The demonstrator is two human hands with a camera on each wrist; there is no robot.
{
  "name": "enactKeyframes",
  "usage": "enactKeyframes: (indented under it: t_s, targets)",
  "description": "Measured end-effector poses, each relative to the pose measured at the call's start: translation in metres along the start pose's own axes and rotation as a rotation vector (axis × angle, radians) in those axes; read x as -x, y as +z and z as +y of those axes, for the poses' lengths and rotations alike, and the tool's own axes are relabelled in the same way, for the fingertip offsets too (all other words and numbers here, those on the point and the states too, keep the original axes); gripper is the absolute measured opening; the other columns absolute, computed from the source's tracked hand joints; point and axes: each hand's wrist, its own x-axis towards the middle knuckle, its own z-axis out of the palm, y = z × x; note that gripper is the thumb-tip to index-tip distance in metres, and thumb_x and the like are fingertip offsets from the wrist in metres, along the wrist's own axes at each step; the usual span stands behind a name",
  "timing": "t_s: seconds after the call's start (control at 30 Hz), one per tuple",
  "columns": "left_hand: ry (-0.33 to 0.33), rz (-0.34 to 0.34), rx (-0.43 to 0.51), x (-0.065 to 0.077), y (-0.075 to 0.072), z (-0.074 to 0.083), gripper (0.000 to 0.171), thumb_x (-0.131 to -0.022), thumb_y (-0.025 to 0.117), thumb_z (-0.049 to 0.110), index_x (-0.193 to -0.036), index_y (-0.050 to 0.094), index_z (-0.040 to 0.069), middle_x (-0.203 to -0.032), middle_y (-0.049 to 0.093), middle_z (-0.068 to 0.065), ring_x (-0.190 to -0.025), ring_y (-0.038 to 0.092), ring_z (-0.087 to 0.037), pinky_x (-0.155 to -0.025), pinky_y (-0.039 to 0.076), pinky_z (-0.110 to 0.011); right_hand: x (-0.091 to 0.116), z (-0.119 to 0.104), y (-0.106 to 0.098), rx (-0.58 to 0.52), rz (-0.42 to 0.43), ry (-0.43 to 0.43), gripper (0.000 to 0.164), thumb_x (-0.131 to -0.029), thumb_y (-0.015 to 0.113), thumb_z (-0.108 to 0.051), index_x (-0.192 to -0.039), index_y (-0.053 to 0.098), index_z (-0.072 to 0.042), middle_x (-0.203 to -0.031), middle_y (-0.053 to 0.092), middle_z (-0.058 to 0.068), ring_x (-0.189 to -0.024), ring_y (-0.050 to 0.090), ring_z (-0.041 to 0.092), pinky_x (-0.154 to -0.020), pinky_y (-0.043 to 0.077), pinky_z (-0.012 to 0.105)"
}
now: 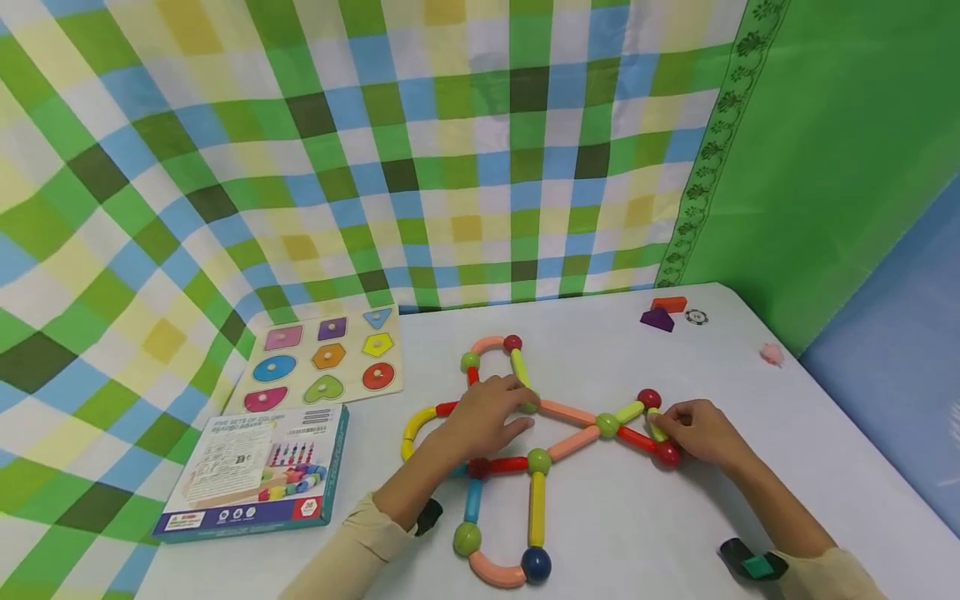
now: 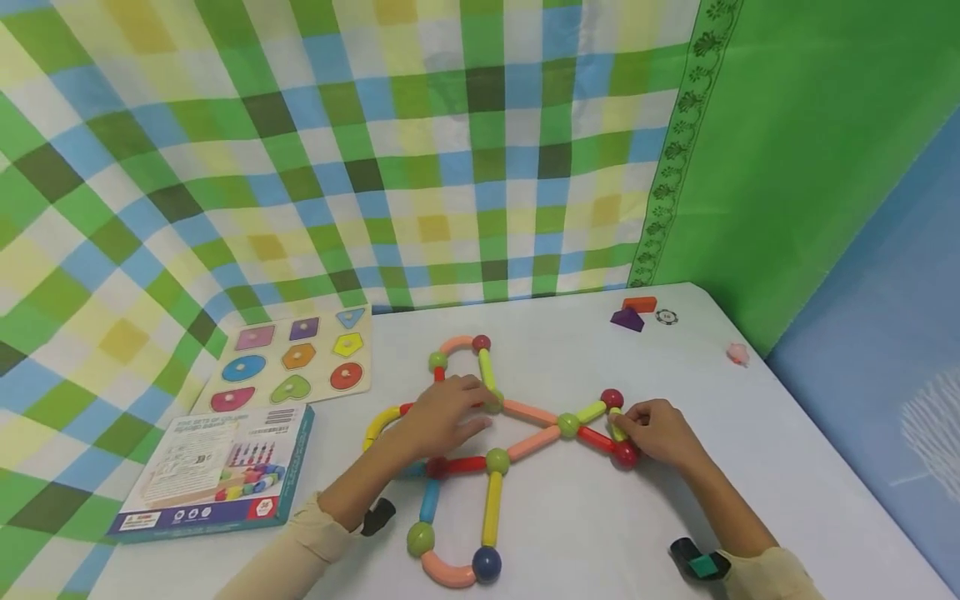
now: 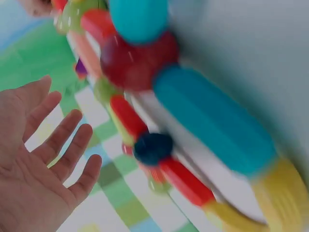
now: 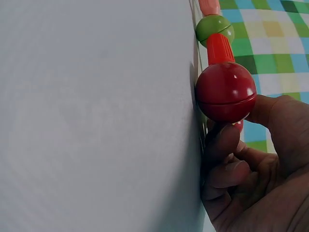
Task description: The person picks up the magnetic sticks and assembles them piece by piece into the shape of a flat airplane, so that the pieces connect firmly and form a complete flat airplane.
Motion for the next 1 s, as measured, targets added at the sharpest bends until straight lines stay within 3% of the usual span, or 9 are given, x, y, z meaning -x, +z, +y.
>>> enactKeyframes:
  t_s: [0.27,0.33,0.47,0.6,0.73,1.0]
  targets:
    - [-0.146,-0.002,0.032,0.032,-0.007,-0.035,0.036,-0.084,0.073,0.035,-0.117,0.065,0.024,-0.113,0.059,0.005,-0.103,0.052,-0.013,-0.087,0.046,-0.036,-0.003,0.019,-0.012,0.012,-0.003,0.012,0.044,-0.090,0.060,-0.045,-0.100,0.065,-0.002,-0.080,0.056,0.006,-0.072,0.050,0.020,-0.054,0.044,0.028]
    - [-0.213,0.006,0.036,0.038,-0.004,-0.045,0.037,-0.082,0.074,0.034,-0.116,0.065,0.024,-0.112,0.059,0.003,-0.102,0.052,-0.014,-0.086,0.047,-0.036,-0.003,0.022,-0.015,0.014,-0.004,0.014,0.046,-0.090,0.060,-0.045,-0.102,0.065,-0.002,-0.080,0.056,0.006,-0.073,0.050,0.021,-0.054,0.044,0.028]
    - [-0.410,0.060,0.009,0.044,0.004,-0.064,0.038,-0.081,0.076,0.030,-0.117,0.064,0.023,-0.113,0.058,-0.002,-0.099,0.055,-0.019,-0.083,0.050,-0.037,-0.002,0.024,-0.020,0.017,-0.006,0.007,0.046,-0.090,0.059,-0.046,-0.101,0.065,-0.001,-0.081,0.056,0.006,-0.074,0.050,0.021,-0.054,0.044,0.028]
    - [-0.546,0.061,0.003,0.044,0.009,-0.080,0.034,-0.080,0.077,0.029,-0.111,0.067,0.019,-0.099,0.058,-0.002,-0.085,0.055,-0.017,-0.075,0.050,-0.033,-0.005,0.022,-0.023,0.026,-0.008,-0.006,0.043,-0.091,0.060,-0.044,-0.098,0.065,-0.003,-0.080,0.056,0.005,-0.073,0.050,0.020,-0.054,0.044,0.027]
    - [-0.584,0.047,0.052,0.040,0.009,-0.089,0.028,-0.081,0.077,0.028,-0.104,0.068,0.015,-0.085,0.059,0.001,-0.075,0.052,-0.016,-0.066,0.047,-0.028,-0.011,0.018,-0.022,0.041,-0.004,-0.017,0.039,-0.090,0.061,-0.042,-0.096,0.065,-0.004,-0.079,0.056,0.005,-0.073,0.050,0.020,-0.054,0.044,0.028]
    - [-0.594,0.065,0.085,0.023,0.009,-0.100,0.025,-0.081,0.076,0.024,-0.102,0.068,0.013,-0.085,0.063,-0.001,-0.074,0.053,-0.017,-0.066,0.048,-0.027,-0.027,0.014,-0.021,0.061,0.001,-0.014,0.038,-0.091,0.060,-0.040,-0.096,0.064,-0.002,-0.078,0.055,0.006,-0.071,0.050,0.021,-0.055,0.044,0.029]
